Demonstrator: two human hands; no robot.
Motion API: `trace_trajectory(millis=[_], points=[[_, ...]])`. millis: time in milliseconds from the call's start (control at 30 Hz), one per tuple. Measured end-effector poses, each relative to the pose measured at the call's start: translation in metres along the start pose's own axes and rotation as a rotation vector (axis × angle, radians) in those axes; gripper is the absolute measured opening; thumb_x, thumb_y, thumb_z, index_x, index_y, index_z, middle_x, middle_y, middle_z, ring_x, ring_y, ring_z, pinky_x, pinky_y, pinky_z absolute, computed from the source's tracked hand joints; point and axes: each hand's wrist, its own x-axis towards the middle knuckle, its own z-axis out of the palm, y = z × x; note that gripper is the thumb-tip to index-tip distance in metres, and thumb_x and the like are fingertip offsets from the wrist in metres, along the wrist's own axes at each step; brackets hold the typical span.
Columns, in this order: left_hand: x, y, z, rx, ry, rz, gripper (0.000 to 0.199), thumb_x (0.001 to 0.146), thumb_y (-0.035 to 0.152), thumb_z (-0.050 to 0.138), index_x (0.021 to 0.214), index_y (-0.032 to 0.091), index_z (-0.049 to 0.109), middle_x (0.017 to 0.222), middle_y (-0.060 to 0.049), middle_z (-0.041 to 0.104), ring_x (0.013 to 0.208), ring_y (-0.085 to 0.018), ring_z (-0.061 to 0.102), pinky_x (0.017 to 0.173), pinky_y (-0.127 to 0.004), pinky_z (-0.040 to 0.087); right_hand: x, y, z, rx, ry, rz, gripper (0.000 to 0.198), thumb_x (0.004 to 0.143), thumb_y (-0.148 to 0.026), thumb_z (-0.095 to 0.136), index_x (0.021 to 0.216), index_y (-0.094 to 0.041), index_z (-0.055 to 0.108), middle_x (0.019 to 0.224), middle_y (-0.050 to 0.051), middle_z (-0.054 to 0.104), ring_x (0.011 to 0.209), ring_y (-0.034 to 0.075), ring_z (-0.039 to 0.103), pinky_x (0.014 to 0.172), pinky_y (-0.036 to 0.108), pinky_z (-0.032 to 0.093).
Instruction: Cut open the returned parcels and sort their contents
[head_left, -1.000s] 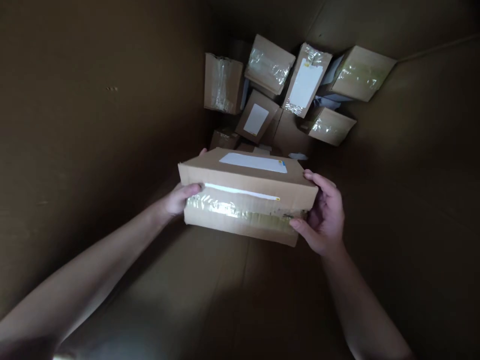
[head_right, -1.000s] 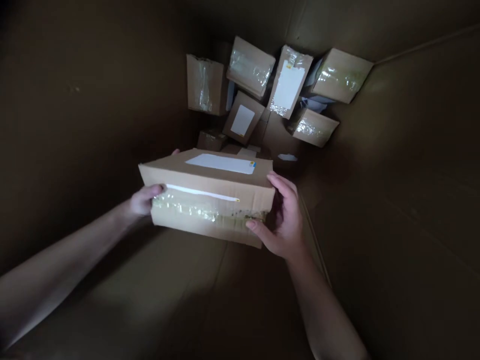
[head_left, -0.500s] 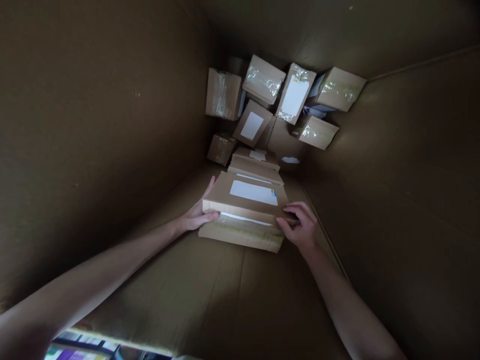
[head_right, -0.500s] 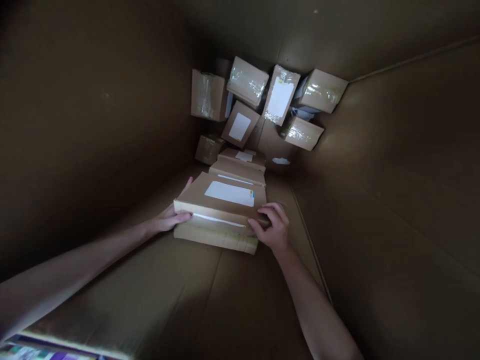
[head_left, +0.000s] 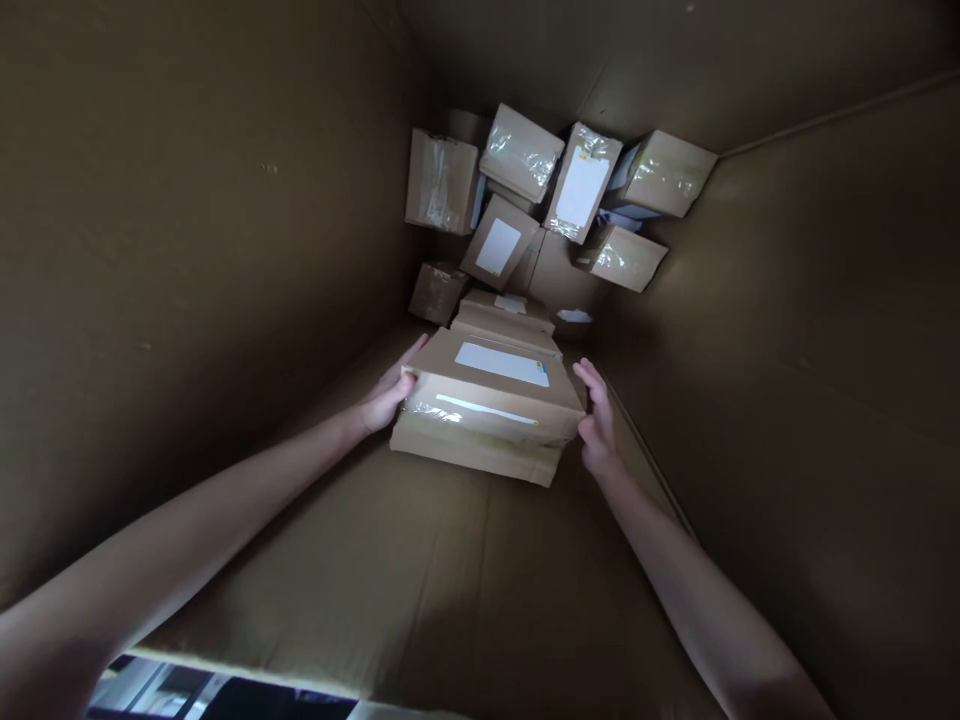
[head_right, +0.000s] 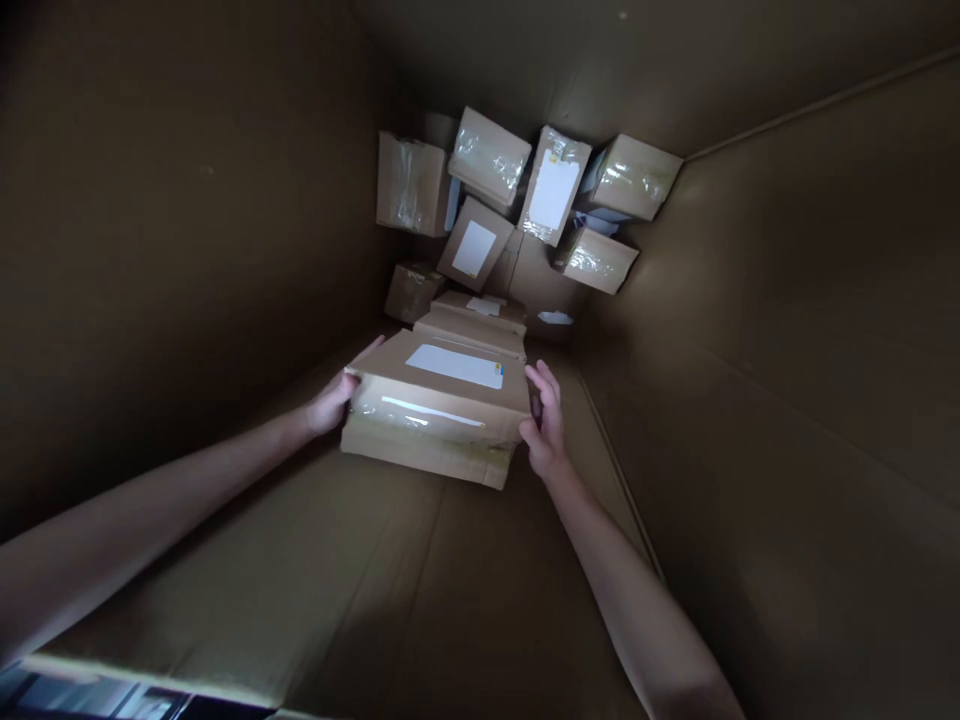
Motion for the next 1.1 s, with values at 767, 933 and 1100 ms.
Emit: trace_trajectory(millis=[767, 933, 1100], points=[[0.02, 0.105, 0.002, 0.513, 0.319, -0.172, 0.049, 0.075, 0.053, 0.063, 0.118, 0.029, 0.058, 0.122, -0.002, 0.064, 0.115, -0.026, 0.059, 0.103, -0.046, 0.046, 0.288, 0.164, -0.086, -0.948, -0.235, 0.204, 0.103, 0.058, -0.035, 0.085, 0.144, -0.015, 0.032, 0.156, 0.023, 0.006, 0.142, 0.044, 0.003, 0.107, 0.067, 0.016], [0.046, 0.105, 0.013, 0.461, 0.308, -0.227, 0.058, 0.073, 0.057, 0.064, 0.119, 0.023, 0.058, 0.122, -0.006, 0.064, 0.116, -0.026, 0.058, 0.104, -0.044, 0.045, 0.31, 0.188, -0.065, -0.959, -0.286, 0.221, 0.079, 0.079, -0.064, 0.049, 0.129, -0.003, 0.05, 0.154, 0.026, 0.001, 0.139, 0.048, -0.005, 0.101, 0.064, 0.019], [0.044, 0.11, 0.018, 0.446, 0.31, -0.235, 0.058, 0.073, 0.058, 0.064, 0.118, 0.023, 0.059, 0.121, -0.006, 0.065, 0.114, -0.026, 0.06, 0.102, -0.043, 0.048, 0.299, 0.21, -0.06, -1.054, -0.215, 0.188, 0.075, 0.077, -0.058, 0.063, 0.132, -0.01, 0.046, 0.154, 0.025, 0.007, 0.139, 0.049, 0.005, 0.097, 0.076, 0.012]])
